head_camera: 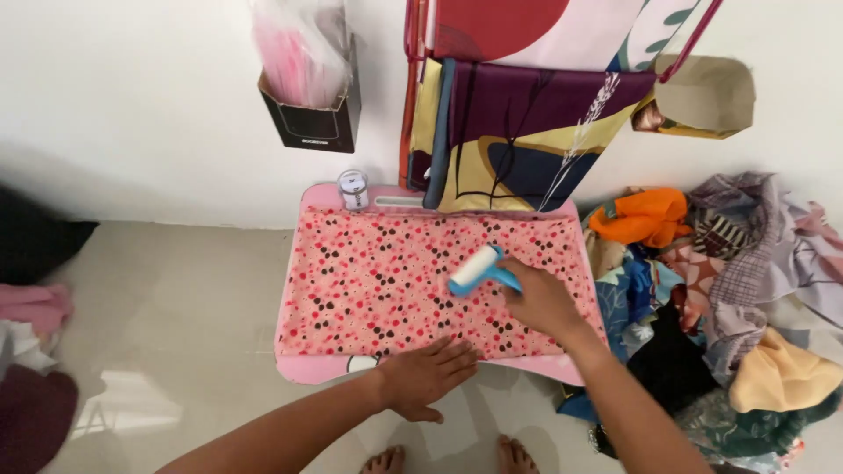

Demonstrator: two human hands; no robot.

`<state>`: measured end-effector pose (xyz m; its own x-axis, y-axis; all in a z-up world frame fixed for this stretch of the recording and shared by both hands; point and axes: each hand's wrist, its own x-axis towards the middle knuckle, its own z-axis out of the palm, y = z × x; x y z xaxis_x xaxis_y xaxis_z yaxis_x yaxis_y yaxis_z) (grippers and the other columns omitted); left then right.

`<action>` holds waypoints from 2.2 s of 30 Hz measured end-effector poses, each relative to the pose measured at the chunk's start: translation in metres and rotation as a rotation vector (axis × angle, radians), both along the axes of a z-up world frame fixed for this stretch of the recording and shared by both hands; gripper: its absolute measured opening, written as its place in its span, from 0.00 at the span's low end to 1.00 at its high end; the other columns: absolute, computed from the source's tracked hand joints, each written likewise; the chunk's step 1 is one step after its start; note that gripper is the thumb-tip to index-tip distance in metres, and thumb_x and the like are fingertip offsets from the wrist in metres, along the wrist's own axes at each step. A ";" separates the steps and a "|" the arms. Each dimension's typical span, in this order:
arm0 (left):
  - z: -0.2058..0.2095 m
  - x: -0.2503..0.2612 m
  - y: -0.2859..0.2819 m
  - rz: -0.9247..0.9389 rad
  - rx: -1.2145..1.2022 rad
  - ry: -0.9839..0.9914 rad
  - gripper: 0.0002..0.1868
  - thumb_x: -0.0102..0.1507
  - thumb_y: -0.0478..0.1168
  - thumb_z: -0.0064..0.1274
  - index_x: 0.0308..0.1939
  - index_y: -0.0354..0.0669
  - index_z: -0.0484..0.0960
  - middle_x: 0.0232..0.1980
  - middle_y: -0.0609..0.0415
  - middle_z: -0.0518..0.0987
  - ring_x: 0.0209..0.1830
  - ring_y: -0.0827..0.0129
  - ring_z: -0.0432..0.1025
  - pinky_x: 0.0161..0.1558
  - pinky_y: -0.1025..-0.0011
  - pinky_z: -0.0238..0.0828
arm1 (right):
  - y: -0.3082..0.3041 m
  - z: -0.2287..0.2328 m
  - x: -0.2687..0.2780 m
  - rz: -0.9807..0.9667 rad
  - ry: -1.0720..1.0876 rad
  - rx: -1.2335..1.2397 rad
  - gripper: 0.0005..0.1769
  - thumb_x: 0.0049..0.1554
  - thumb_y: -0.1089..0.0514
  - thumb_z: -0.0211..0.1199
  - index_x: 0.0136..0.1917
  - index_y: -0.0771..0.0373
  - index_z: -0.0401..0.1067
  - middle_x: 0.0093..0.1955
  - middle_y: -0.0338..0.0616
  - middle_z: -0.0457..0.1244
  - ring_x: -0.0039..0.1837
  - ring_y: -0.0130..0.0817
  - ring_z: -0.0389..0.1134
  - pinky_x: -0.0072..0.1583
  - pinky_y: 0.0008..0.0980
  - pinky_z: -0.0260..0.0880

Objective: The person handles a small package and then proceeds to fold and lint-roll a pink patterned garment on a small table.

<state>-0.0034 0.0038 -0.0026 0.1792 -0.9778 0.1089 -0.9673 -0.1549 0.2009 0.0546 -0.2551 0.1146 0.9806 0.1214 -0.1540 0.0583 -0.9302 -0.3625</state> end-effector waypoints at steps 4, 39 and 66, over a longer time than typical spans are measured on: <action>-0.006 -0.006 0.008 0.018 -0.007 0.053 0.58 0.53 0.61 0.55 0.77 0.29 0.52 0.83 0.34 0.47 0.84 0.44 0.38 0.79 0.47 0.32 | 0.052 -0.036 0.043 -0.010 -0.244 0.111 0.23 0.57 0.56 0.61 0.66 0.54 0.68 0.48 0.50 0.71 0.45 0.52 0.73 0.45 0.49 0.70; 0.034 0.012 0.222 1.666 -0.222 0.975 0.24 0.57 0.37 0.60 0.55 0.27 0.80 0.23 0.40 0.84 0.20 0.59 0.82 0.31 0.68 0.81 | 0.034 0.030 -0.007 0.324 0.157 0.159 0.21 0.56 0.58 0.65 0.63 0.46 0.79 0.59 0.45 0.72 0.64 0.50 0.71 0.70 0.49 0.64; 0.044 -0.027 0.128 0.565 0.521 0.279 0.76 0.47 0.69 0.64 0.81 0.33 0.32 0.84 0.33 0.26 0.83 0.43 0.16 0.72 0.30 0.14 | 0.239 0.010 0.055 0.413 0.057 0.148 0.24 0.51 0.58 0.60 0.62 0.46 0.75 0.46 0.39 0.72 0.48 0.43 0.72 0.50 0.43 0.69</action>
<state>-0.0307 0.1323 0.0418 0.6136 -0.6444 -0.4564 -0.6402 -0.7443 0.1901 0.1091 -0.0164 0.1244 0.8356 0.5259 -0.1585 0.3900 -0.7712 -0.5032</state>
